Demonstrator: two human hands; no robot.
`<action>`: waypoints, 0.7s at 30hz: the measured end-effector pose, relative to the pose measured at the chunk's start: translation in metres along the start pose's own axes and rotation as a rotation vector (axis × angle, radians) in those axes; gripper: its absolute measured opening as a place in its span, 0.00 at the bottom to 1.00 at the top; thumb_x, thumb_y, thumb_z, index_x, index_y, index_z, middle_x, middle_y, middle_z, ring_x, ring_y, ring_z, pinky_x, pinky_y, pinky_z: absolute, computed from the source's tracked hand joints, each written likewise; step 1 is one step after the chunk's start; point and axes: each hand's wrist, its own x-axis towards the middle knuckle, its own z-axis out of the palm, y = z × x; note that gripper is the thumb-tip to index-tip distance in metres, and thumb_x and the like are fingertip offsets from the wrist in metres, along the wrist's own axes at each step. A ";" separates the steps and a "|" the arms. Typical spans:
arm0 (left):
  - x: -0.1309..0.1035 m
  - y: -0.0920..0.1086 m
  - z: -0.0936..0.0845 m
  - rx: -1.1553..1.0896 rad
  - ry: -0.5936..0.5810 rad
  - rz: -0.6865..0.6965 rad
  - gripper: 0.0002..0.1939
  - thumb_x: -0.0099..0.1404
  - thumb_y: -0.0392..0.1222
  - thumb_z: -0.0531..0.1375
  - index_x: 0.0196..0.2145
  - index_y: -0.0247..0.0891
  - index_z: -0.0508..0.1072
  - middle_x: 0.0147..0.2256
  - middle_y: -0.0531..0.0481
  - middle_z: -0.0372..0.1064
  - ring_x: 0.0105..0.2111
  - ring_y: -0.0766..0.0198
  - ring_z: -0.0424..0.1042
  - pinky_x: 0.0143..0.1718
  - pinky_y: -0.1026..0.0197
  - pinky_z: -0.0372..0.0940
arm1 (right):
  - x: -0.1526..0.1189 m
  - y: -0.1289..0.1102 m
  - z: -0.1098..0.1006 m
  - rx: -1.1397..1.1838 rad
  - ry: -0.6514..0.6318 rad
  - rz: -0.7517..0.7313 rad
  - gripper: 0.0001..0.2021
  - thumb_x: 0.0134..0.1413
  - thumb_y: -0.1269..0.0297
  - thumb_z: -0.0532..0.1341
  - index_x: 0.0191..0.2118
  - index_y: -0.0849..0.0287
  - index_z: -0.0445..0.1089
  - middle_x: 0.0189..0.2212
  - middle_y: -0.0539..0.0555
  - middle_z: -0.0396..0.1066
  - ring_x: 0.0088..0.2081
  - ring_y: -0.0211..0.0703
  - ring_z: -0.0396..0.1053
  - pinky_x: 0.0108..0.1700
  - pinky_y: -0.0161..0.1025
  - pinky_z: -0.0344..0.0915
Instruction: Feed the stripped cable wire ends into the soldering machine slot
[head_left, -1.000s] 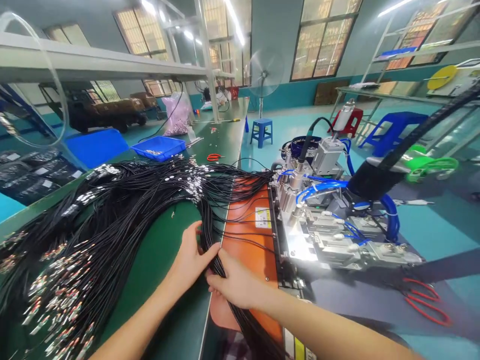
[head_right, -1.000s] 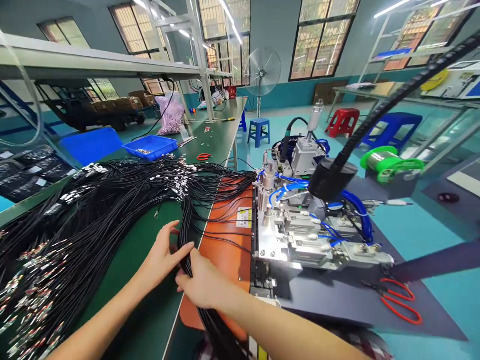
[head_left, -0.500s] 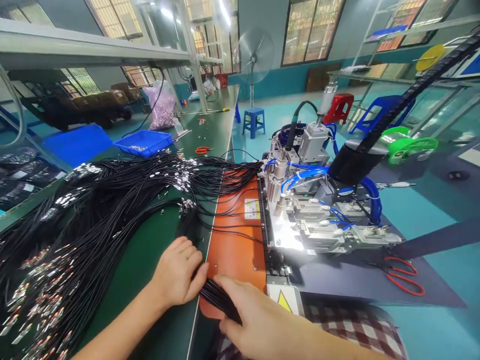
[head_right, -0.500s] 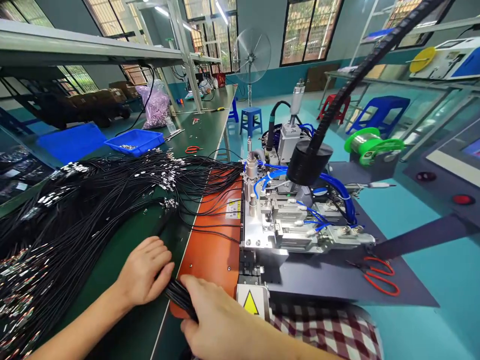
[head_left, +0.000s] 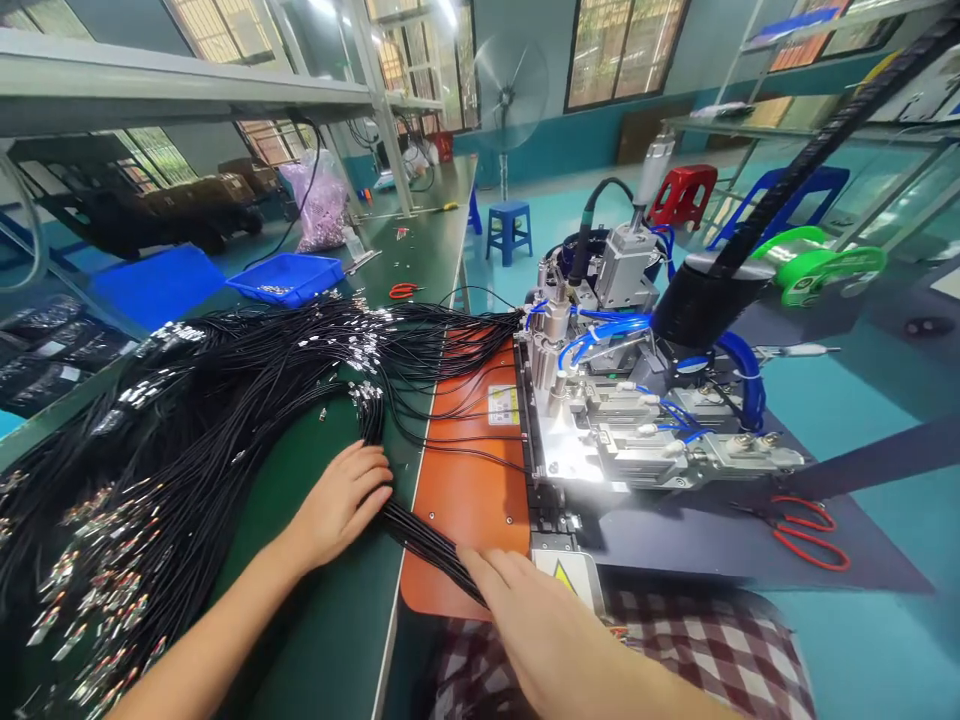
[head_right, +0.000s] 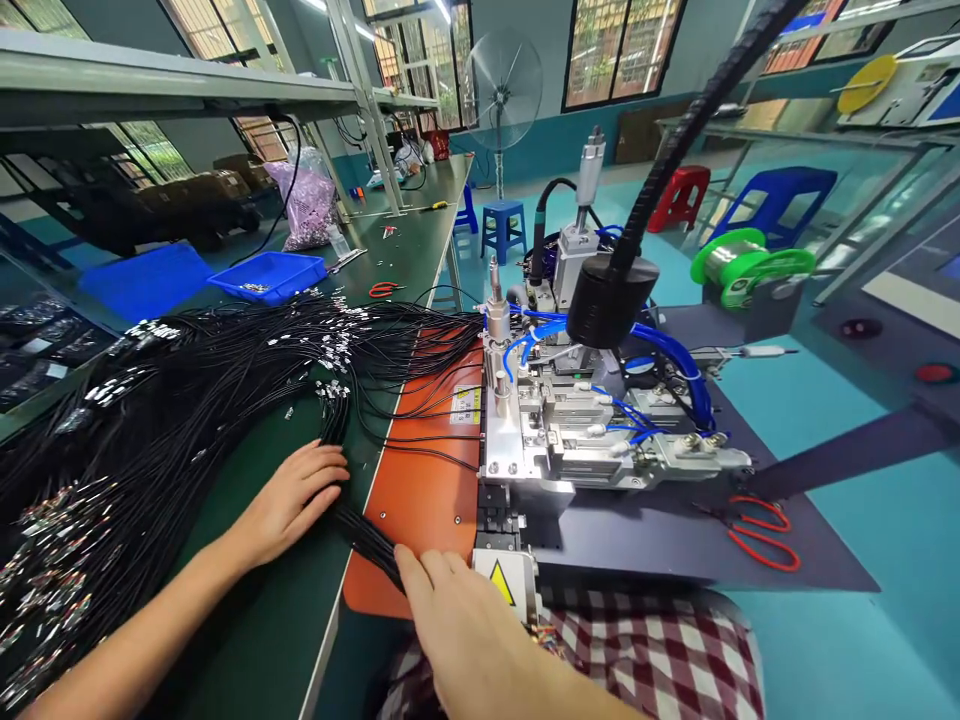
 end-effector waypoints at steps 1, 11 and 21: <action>0.004 -0.010 -0.003 -0.003 -0.006 0.017 0.14 0.67 0.43 0.46 0.41 0.41 0.70 0.45 0.47 0.70 0.53 0.59 0.62 0.61 0.52 0.48 | 0.001 -0.001 0.000 0.002 0.013 -0.016 0.41 0.39 0.83 0.53 0.64 0.67 0.47 0.51 0.64 0.65 0.46 0.55 0.65 0.44 0.46 0.66; 0.016 -0.061 -0.003 0.126 0.095 -0.133 0.15 0.65 0.42 0.47 0.27 0.38 0.70 0.34 0.42 0.70 0.46 0.49 0.65 0.53 0.40 0.52 | 0.029 -0.012 0.008 -0.067 0.230 -0.101 0.39 0.42 0.80 0.57 0.64 0.69 0.46 0.52 0.67 0.63 0.46 0.57 0.64 0.45 0.49 0.66; 0.019 0.037 -0.018 -0.294 -0.196 0.193 0.11 0.67 0.44 0.51 0.45 0.43 0.68 0.43 0.47 0.67 0.44 0.59 0.64 0.50 0.56 0.56 | -0.044 0.045 -0.010 0.380 0.526 0.157 0.14 0.61 0.67 0.51 0.52 0.55 0.61 0.48 0.55 0.69 0.48 0.47 0.67 0.49 0.47 0.65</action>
